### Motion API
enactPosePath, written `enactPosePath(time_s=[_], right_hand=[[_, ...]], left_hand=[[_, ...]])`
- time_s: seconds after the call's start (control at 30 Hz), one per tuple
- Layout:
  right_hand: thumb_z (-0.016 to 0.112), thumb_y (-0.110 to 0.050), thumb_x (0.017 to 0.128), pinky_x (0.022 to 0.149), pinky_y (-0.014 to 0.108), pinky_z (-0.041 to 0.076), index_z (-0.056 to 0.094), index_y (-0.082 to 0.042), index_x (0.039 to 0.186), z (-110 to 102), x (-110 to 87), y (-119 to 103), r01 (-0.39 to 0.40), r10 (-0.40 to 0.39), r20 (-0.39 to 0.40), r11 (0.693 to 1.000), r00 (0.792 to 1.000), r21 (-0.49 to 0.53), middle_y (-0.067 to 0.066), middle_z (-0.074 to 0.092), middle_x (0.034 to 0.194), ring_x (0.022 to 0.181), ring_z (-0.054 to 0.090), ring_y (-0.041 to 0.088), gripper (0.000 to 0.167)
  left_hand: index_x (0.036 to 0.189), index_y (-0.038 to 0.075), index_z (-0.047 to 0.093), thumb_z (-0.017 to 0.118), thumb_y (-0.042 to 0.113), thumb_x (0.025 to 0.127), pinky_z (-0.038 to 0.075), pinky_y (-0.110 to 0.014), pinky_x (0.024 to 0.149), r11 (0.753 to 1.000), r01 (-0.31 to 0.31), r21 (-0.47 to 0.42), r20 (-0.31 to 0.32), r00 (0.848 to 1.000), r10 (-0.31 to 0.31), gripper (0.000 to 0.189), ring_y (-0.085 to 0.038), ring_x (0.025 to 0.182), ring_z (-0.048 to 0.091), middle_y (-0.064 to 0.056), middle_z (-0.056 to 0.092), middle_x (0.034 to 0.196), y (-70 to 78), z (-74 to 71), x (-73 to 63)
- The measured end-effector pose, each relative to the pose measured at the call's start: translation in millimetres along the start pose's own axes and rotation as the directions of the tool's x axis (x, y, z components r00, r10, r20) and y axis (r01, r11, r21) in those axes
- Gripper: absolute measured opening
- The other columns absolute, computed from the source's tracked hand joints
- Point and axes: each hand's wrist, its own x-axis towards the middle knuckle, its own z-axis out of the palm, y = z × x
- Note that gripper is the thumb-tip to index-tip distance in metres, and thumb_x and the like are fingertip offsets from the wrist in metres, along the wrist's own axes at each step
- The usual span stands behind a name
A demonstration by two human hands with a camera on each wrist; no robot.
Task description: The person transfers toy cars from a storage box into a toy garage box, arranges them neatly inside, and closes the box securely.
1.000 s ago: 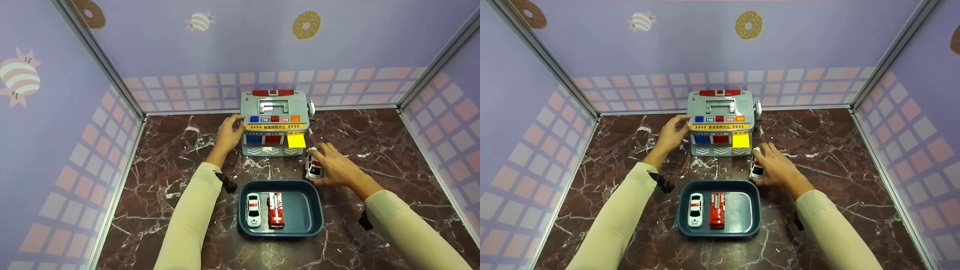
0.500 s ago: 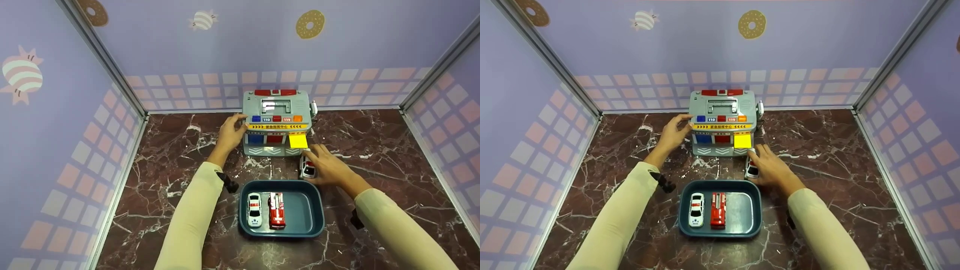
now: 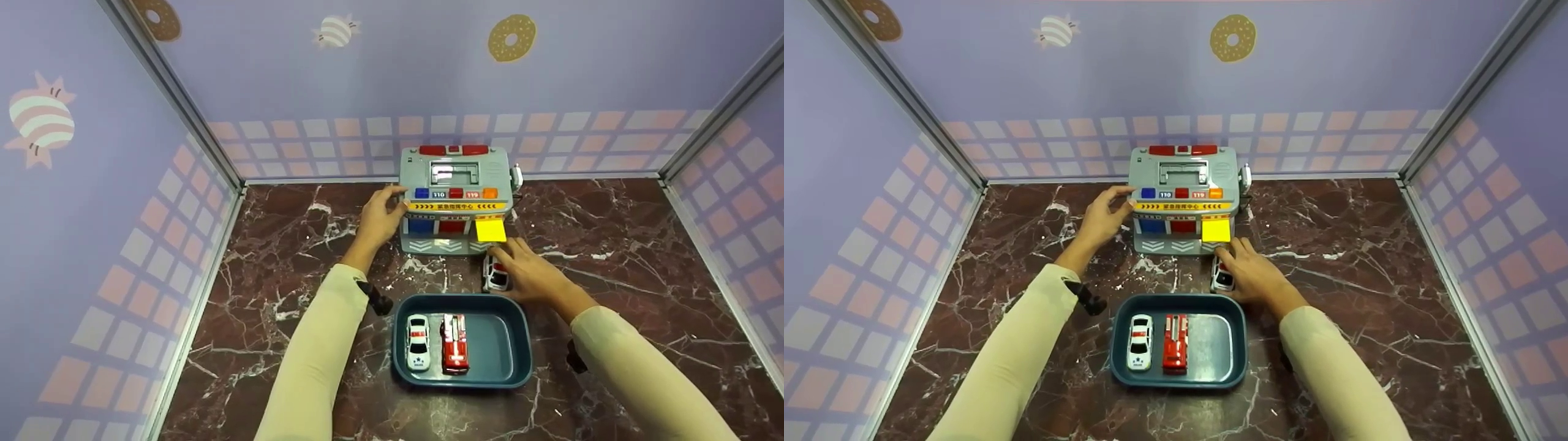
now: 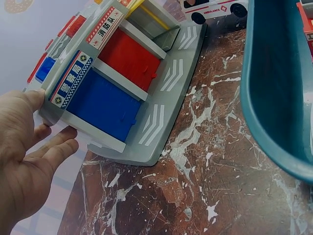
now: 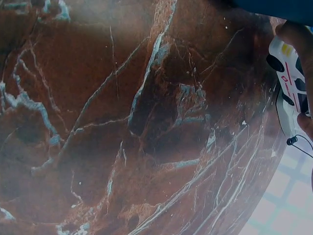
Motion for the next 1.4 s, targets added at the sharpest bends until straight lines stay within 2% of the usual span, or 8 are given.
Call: enactPosePath(time_s=[0.17,0.43,0.63,0.87,1.13,1.4], right_hand=[[0.094,-0.050,0.085,0.102,0.061,0.059,0.056,-0.005,0.154,4.2,5.2,-0.5,0.017,-0.017,-0.005,1.000,1.000,0.009,0.030,0.055,0.146,0.127,0.055,0.043,0.090],[0.094,-0.045,0.086,0.101,0.063,0.058,0.057,-0.005,0.151,9.7,10.5,-0.7,0.041,-0.041,-0.039,0.999,0.998,-0.007,0.032,0.059,0.135,0.125,0.055,0.047,0.085],[0.095,-0.042,0.087,0.104,0.064,0.058,0.055,-0.005,0.154,12.0,12.2,-0.9,0.039,-0.039,-0.046,0.999,0.998,-0.005,0.035,0.057,0.139,0.130,0.054,0.050,0.086],[0.094,-0.040,0.088,0.102,0.065,0.059,0.054,-0.007,0.157,14.4,13.5,-0.8,0.015,-0.015,-0.029,1.000,0.999,0.008,0.034,0.055,0.144,0.134,0.053,0.050,0.086],[0.095,-0.040,0.088,0.100,0.065,0.061,0.055,-0.007,0.158,16.1,13.4,-0.2,0.060,-0.060,-0.058,0.998,0.996,-0.001,0.034,0.054,0.146,0.137,0.053,0.051,0.088],[0.094,-0.040,0.090,0.100,0.067,0.060,0.054,-0.010,0.160,15.6,13.4,-1.7,0.038,-0.038,-0.022,0.999,0.999,0.019,0.031,0.053,0.151,0.143,0.051,0.050,0.086]], left_hand=[[0.142,0.014,0.073,0.072,0.019,0.109,0.060,-0.043,0.106,1.000,-0.010,0.010,-0.008,1.000,0.010,0.033,-0.032,0.121,0.071,-0.018,0.068,0.144,-0.7,-0.1,-0.3],[0.143,0.014,0.072,0.071,0.020,0.109,0.060,-0.042,0.108,0.999,-0.020,0.024,-0.009,1.000,0.020,0.034,-0.032,0.125,0.070,-0.018,0.068,0.144,-2.4,1.5,0.3],[0.142,0.012,0.072,0.071,0.021,0.109,0.060,-0.042,0.109,0.999,-0.030,0.024,-0.013,0.999,0.030,0.034,-0.033,0.127,0.070,-0.020,0.068,0.143,-2.1,2.2,0.8],[0.142,0.013,0.073,0.072,0.021,0.109,0.061,-0.039,0.108,1.000,-0.009,0.009,-0.018,1.000,0.009,0.033,-0.031,0.126,0.071,-0.018,0.068,0.144,-3.2,2.5,0.7],[0.142,0.015,0.072,0.071,0.021,0.109,0.061,-0.042,0.106,1.000,-0.007,0.014,-0.017,1.000,0.007,0.034,-0.032,0.119,0.073,-0.018,0.068,0.145,-3.5,2.2,-0.6],[0.145,0.016,0.071,0.070,0.024,0.111,0.060,-0.041,0.108,1.000,0.000,0.021,-0.001,1.000,0.000,0.035,-0.032,0.125,0.072,-0.016,0.066,0.148,-3.0,1.3,-0.2]])
